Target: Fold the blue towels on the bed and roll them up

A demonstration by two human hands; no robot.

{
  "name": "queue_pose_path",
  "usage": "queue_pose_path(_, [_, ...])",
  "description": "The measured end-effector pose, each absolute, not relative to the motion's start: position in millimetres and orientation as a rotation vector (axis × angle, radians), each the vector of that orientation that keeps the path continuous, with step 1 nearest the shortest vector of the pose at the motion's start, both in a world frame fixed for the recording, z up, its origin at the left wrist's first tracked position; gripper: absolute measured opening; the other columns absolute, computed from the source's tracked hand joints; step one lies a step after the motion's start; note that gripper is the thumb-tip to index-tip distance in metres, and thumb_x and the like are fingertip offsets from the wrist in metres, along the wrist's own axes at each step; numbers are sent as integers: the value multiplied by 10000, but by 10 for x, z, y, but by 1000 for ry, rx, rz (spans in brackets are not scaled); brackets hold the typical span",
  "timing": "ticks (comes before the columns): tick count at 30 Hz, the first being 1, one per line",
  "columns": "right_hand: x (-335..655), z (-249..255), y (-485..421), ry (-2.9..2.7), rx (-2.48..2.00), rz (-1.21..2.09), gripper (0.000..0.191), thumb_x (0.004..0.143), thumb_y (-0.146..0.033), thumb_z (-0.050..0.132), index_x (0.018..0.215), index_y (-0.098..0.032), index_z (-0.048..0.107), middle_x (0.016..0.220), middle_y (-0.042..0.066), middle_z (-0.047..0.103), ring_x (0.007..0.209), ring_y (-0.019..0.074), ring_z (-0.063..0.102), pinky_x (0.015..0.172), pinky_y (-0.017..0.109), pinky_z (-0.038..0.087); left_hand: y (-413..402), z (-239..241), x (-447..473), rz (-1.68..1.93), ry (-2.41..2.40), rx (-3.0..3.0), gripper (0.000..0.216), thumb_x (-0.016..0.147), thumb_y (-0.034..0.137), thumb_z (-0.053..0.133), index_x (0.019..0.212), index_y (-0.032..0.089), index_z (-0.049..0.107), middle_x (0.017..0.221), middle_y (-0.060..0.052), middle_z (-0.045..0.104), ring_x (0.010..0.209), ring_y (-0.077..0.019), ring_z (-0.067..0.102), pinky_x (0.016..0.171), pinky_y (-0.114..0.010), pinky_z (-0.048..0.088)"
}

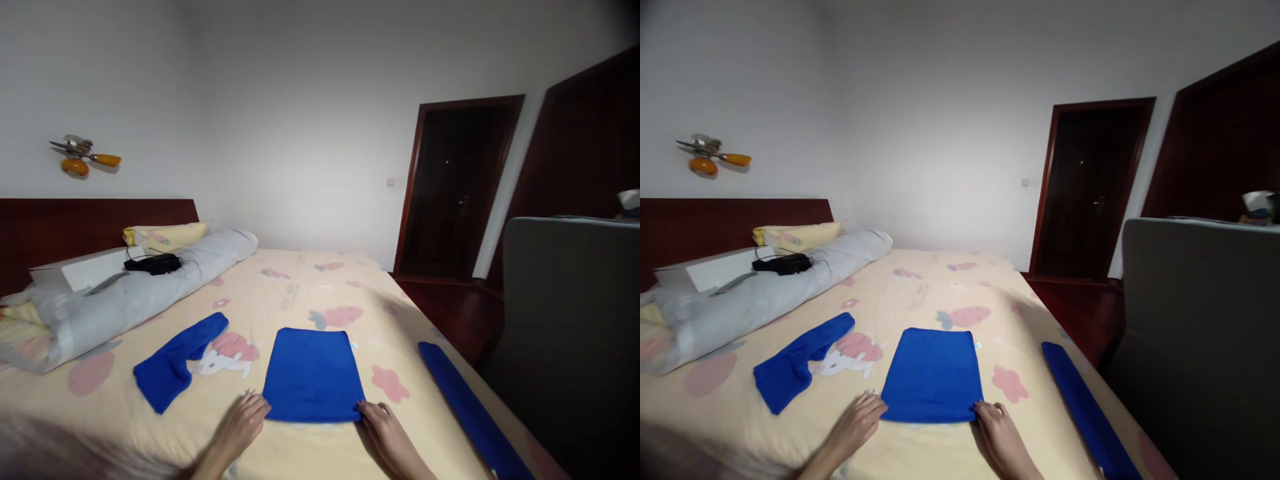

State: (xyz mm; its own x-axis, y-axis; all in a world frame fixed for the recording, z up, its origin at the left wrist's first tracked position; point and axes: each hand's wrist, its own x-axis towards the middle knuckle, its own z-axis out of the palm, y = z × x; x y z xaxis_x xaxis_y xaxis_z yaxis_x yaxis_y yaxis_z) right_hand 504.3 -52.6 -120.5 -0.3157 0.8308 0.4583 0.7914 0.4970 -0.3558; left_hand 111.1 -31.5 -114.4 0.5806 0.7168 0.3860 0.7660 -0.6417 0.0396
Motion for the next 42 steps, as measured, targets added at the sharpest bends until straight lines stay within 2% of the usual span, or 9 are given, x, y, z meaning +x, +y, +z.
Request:
queue_pose_path(5, [5129,-1053,-544,-2044,-1412,531,412,981,-446,327,927,-173,631,932,87,663,891,211,581,820,327,420,-260,-1144,1075,-859,-1553,-2781,348,787,63,424,1006,222,642,981,-44,659,949,-176,596,883,-292,450])
queue_pose_path(9, [5142,-1016,-335,-1985,-1415,633,427,963,-478,319,980,-172,617,932,78,663,879,217,595,801,326,431,-40,-1155,1171,-1135,-2005,-2681,353,797,96,417,1090,186,590,917,-35,634,846,-144,617,766,-230,479])
queue_pose_path(12, [5101,-1021,-140,-1999,-1580,411,390,955,-391,309,1021,-165,620,924,97,665,875,242,608,786,354,446,113,-1167,1269,-1035,-2126,-2530,389,833,105,414,1187,166,563,900,-40,639,802,-145,624,743,-240,485])
queue_pose_path(18, [4803,-1167,-77,-1984,-1801,-108,329,824,-170,431,1041,-127,674,1064,178,647,1007,333,587,903,482,429,61,-1330,1551,-644,-1987,-2178,522,829,32,349,1265,187,589,1261,-93,604,1177,-242,550,1007,-416,419])
queue_pose_path(22, [4293,-1279,-201,-2185,-1443,-174,529,850,-263,494,1369,-161,513,1416,132,484,1290,296,460,1085,452,356,-105,-1395,1929,-597,-1476,-2596,603,918,135,339,1509,243,303,1539,-28,335,1406,-194,326,1149,-360,310])
queue_pose_path(26, [4105,-1278,-263,-2422,-1320,112,562,972,-363,346,1512,-222,285,1544,68,263,1424,262,275,1141,500,282,-167,-1311,2045,-428,-1394,-2858,639,985,349,354,1553,257,77,1592,-32,140,1464,-217,178,1185,-453,230])
queue_pose_path(32, [4746,-1240,-296,-2420,-1482,246,578,990,-504,271,1509,-250,280,1547,51,227,1440,247,222,1164,522,224,-113,-1190,1404,-295,-1498,-2931,598,992,349,360,1531,378,102,1588,-6,154,1465,-225,174,1167,-542,180])
queue_pose_path(37, [5129,-1310,-296,-2369,-1495,96,510,984,-335,298,1466,-196,390,1498,106,331,1387,261,347,1085,502,364,-18,-1186,1075,-305,-1484,-2887,551,979,316,413,1501,380,250,1548,-17,291,1430,-203,280,1147,-501,248])
queue_pose_path(42, [5163,-1310,-176,-2397,-1358,-72,481,921,-207,366,1371,-145,523,1401,155,472,1282,277,492,955,422,479,110,-1228,1104,-376,-1253,-2738,598,862,81,439,1417,302,447,1451,-16,465,1353,-173,420,1121,-389,333])
